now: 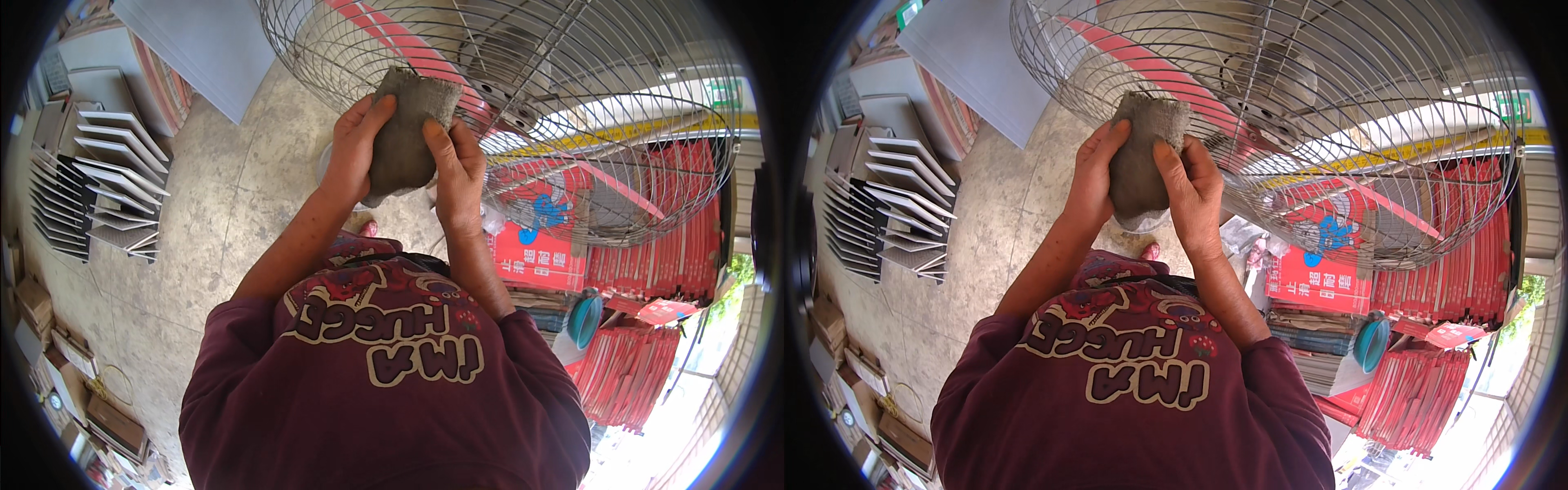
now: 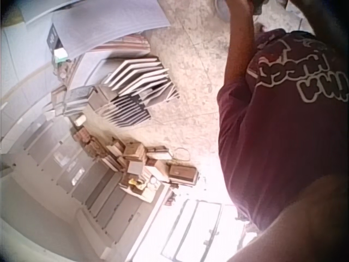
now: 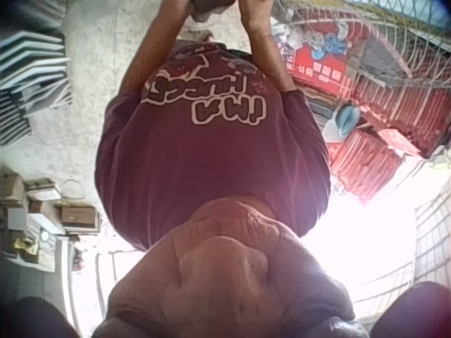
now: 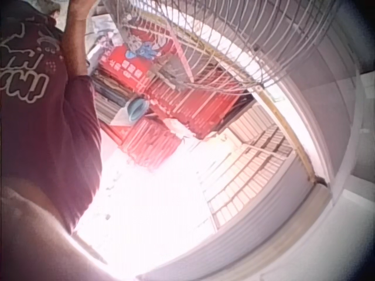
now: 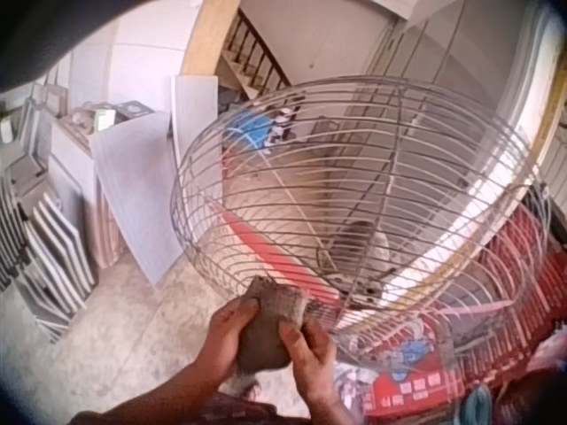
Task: The person wipes the metal cage of a stand fan with a cloth, picks at the edges of the cloth, and wipes the center hub of the fan by hand before folding the cloth.
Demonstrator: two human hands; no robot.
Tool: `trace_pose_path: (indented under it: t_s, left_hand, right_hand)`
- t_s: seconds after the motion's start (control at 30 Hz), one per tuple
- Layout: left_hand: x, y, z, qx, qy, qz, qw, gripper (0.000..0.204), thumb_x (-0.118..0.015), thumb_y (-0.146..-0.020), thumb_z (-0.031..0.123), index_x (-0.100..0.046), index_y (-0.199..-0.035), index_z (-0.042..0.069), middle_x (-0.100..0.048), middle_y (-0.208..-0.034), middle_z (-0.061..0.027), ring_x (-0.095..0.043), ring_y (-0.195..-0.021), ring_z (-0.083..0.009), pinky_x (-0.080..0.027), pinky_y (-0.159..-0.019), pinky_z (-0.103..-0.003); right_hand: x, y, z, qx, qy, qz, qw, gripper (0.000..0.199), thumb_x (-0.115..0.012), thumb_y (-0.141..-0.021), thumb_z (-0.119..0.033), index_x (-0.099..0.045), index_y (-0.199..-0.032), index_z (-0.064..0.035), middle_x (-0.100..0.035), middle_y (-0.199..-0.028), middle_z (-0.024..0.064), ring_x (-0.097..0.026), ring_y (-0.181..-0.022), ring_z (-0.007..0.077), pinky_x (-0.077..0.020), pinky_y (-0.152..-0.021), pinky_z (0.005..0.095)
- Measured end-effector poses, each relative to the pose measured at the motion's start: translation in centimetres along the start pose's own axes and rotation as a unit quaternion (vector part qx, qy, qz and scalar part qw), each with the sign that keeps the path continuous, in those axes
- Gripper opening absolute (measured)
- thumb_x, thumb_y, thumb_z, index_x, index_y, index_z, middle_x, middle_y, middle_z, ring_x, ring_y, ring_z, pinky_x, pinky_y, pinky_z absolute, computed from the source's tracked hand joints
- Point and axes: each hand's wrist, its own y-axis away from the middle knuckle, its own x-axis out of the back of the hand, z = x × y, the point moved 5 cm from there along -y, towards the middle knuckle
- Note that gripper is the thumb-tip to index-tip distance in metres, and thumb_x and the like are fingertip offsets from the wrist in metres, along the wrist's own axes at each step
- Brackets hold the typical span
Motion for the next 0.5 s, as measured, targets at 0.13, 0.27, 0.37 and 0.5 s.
trace_pose_path:
  t_s: [0.13, 0.27, 0.37, 0.5]
  left_hand:
    - [-0.2, -0.8, 0.5, -0.015, 0.015, -0.004, 1.0, 0.017, -0.057, -0.091, 0.019, -0.062, -0.097, 0.004, -0.065, -0.087, -0.0022, -0.06, -0.074, -0.0079, -0.049, -0.065, -0.024]
    - [0.9, -1.1, -0.2, 0.012, 0.025, 0.045, 0.999, 0.017, -0.057, -0.091, 0.02, -0.062, -0.095, 0.005, -0.064, -0.088, -0.0029, -0.06, -0.075, -0.0092, -0.049, -0.068, -0.024]
    - [2.1, -1.0, -1.2, 0.044, 0.043, 0.067, 0.996, 0.019, -0.056, -0.091, 0.021, -0.062, -0.097, 0.004, -0.064, -0.09, -0.0039, -0.06, -0.076, -0.0105, -0.049, -0.069, -0.025]
    - [3.2, -0.6, -2.4, 0.073, 0.05, 0.072, 0.993, 0.022, -0.054, -0.091, 0.021, -0.06, -0.101, 0.002, -0.064, -0.091, -0.0046, -0.061, -0.077, -0.0111, -0.049, -0.069, -0.025]
  right_hand:
    - [-0.3, -0.3, -0.6, 0.021, -0.011, -0.021, 0.999, 0.024, -0.06, -0.091, -0.017, -0.057, -0.107, 0.0007, -0.057, -0.087, -0.0024, -0.048, -0.08, 0.0033, -0.0401, -0.071, 0.018]
    - [-0.7, -0.1, 0.3, 0.017, -0.028, -0.016, 0.999, 0.027, -0.062, -0.089, -0.014, -0.057, -0.111, 0.0019, -0.058, -0.087, -0.0016, -0.05, -0.08, 0.0038, -0.0412, -0.071, 0.0179]
    - [-0.3, 0.0, 1.8, 0.008, -0.02, -0.012, 1.0, 0.028, -0.064, -0.088, -0.012, -0.057, -0.111, 0.0027, -0.057, -0.086, -0.0023, -0.05, -0.077, 0.0035, -0.0412, -0.069, 0.0174]
    - [0.1, 0.4, 2.7, -0.006, 0.02, -0.011, 1.0, 0.027, -0.063, -0.088, -0.009, -0.057, -0.111, 0.003, -0.056, -0.085, -0.0035, -0.048, -0.074, 0.0027, -0.0405, -0.066, 0.017]
